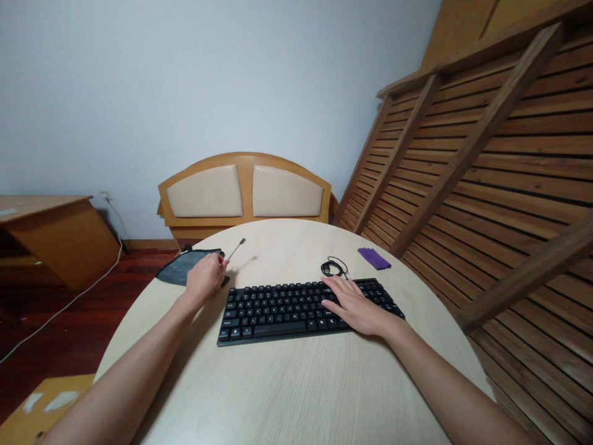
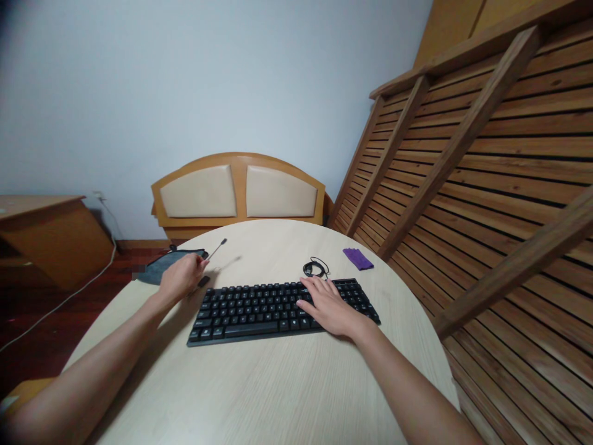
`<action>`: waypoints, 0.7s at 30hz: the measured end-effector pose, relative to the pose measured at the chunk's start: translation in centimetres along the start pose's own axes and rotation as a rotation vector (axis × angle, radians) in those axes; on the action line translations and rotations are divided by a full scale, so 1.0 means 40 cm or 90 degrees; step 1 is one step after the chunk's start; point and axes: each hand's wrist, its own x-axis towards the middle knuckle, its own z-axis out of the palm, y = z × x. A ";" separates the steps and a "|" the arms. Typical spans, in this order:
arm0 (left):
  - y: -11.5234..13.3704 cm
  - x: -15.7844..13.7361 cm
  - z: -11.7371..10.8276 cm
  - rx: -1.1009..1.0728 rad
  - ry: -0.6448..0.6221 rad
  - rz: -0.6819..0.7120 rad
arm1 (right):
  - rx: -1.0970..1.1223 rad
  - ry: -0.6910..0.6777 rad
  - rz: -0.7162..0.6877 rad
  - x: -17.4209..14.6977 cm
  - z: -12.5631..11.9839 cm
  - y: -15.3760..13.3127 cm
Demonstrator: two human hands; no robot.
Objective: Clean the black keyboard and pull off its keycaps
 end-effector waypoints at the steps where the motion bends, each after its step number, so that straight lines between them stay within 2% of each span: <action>1: 0.012 -0.008 -0.004 -0.004 0.009 0.030 | 0.006 -0.009 0.002 -0.004 -0.006 0.006; 3: 0.037 -0.024 -0.009 -0.031 0.012 0.109 | 0.010 -0.023 0.010 -0.012 -0.019 0.019; 7: 0.074 -0.053 -0.009 -0.159 -0.028 0.340 | -0.018 -0.044 0.068 -0.032 -0.047 0.042; 9: 0.083 -0.064 -0.009 -0.176 -0.043 0.406 | -0.040 -0.041 0.106 -0.041 -0.055 0.045; 12: 0.092 -0.075 -0.012 -0.153 -0.057 0.442 | -0.078 0.024 0.111 -0.043 -0.055 0.029; 15: 0.100 -0.083 -0.016 -0.139 -0.072 0.469 | -0.078 0.084 0.040 -0.032 -0.036 -0.009; 18: 0.108 -0.092 -0.019 -0.141 -0.091 0.499 | -0.033 0.043 -0.046 -0.019 -0.013 -0.052; 21: 0.116 -0.100 -0.023 -0.161 -0.107 0.523 | -0.010 0.002 -0.085 -0.014 -0.003 -0.078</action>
